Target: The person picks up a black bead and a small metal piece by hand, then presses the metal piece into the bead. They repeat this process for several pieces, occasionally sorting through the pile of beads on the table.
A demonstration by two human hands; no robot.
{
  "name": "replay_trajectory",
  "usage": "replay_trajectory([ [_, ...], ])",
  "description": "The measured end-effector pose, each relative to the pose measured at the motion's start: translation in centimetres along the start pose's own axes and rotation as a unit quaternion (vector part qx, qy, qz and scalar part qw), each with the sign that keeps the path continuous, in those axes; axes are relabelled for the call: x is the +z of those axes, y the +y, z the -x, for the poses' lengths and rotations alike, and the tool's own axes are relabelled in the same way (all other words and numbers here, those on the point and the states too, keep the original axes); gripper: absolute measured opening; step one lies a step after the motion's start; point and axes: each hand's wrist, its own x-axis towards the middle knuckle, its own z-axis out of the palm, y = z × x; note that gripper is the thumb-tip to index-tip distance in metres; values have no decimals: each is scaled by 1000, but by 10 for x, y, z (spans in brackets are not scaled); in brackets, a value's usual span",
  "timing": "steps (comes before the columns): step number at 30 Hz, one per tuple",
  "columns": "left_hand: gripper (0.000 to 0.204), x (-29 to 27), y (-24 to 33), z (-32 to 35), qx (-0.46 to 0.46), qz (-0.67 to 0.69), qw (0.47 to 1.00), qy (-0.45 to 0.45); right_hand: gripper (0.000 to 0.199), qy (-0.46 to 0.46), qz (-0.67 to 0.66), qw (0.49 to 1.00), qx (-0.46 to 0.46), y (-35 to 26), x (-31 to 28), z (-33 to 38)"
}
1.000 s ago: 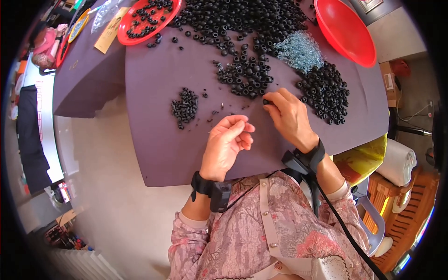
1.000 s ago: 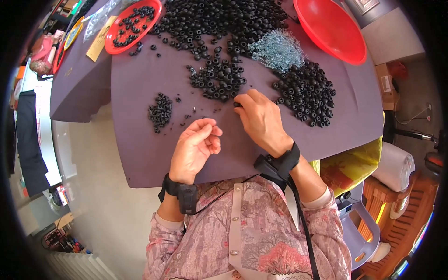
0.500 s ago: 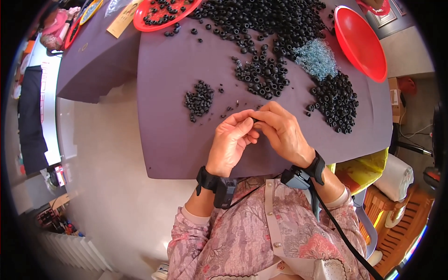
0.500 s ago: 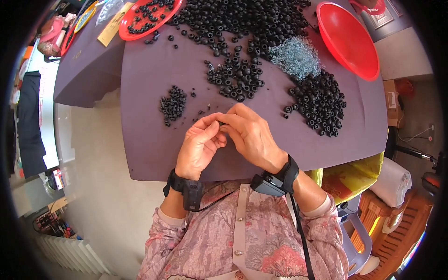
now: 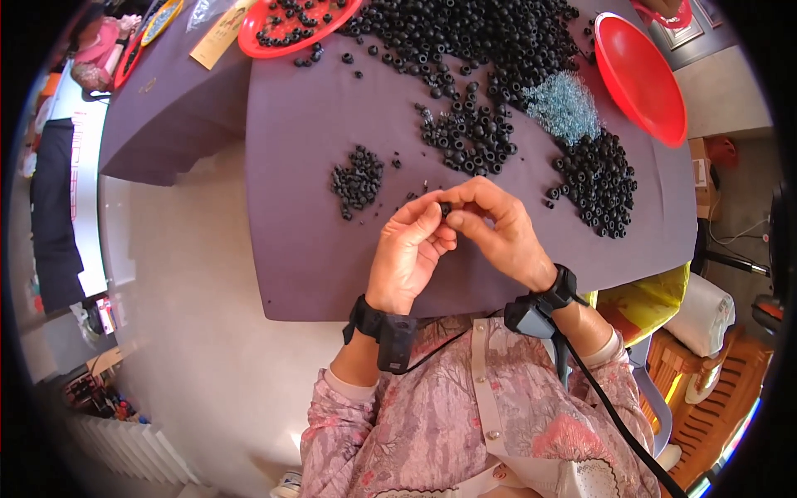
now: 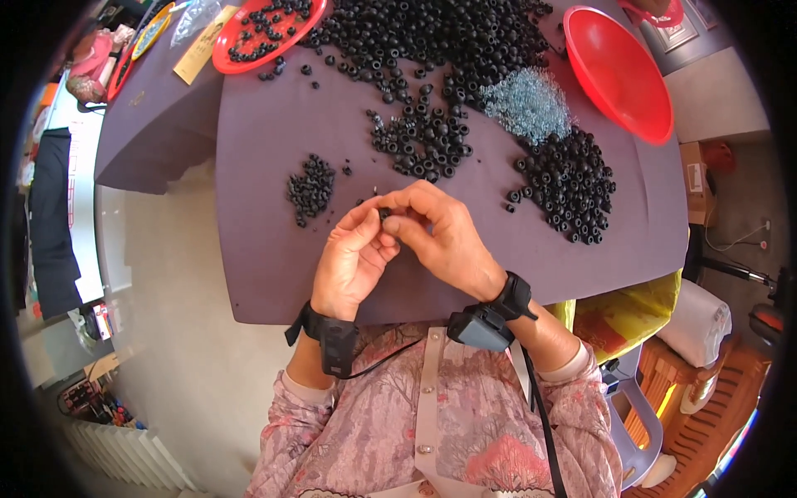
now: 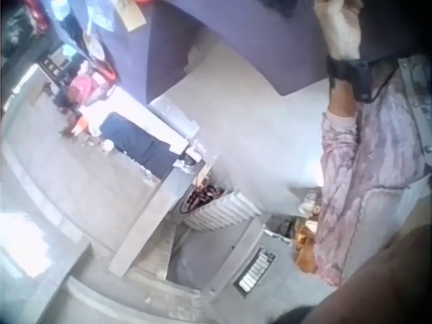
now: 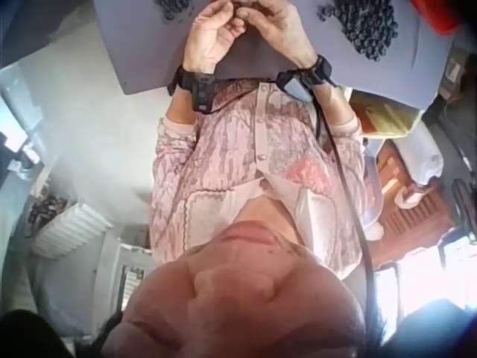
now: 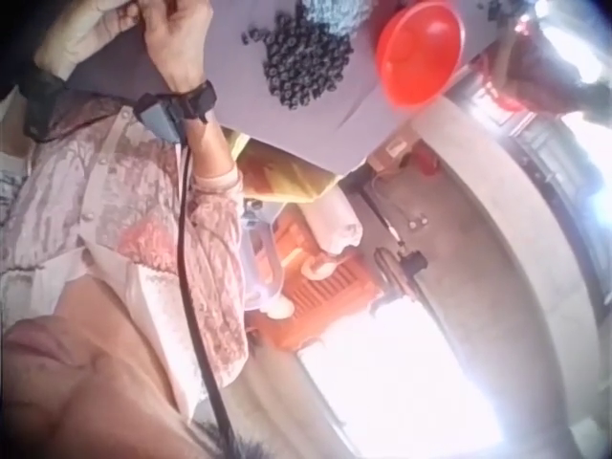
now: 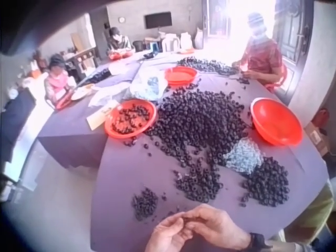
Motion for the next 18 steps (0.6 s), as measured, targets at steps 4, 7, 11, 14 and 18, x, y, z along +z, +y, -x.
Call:
replay_trajectory([
  [4, 19, -3, -10, -2, -1, -34, 999, 3, 15, 15, 111, 991, -80, 3, -4, 2],
  [7, 20, 3, -10, 3, -19, -65, 998, -10, 15, -2, 135, 988, -75, 0, -14, 7],
  [11, 23, 19, -11, 12, -81, -142, 986, -7, 17, 36, 235, 962, -133, 6, -29, 17],
  [14, 23, 21, -9, 27, -123, -212, 969, -28, 18, 57, 319, 931, -165, 20, -42, 23],
  [18, 21, 21, -16, 35, -156, -240, 958, -29, 19, 99, 355, 911, -183, 32, -50, 25],
])
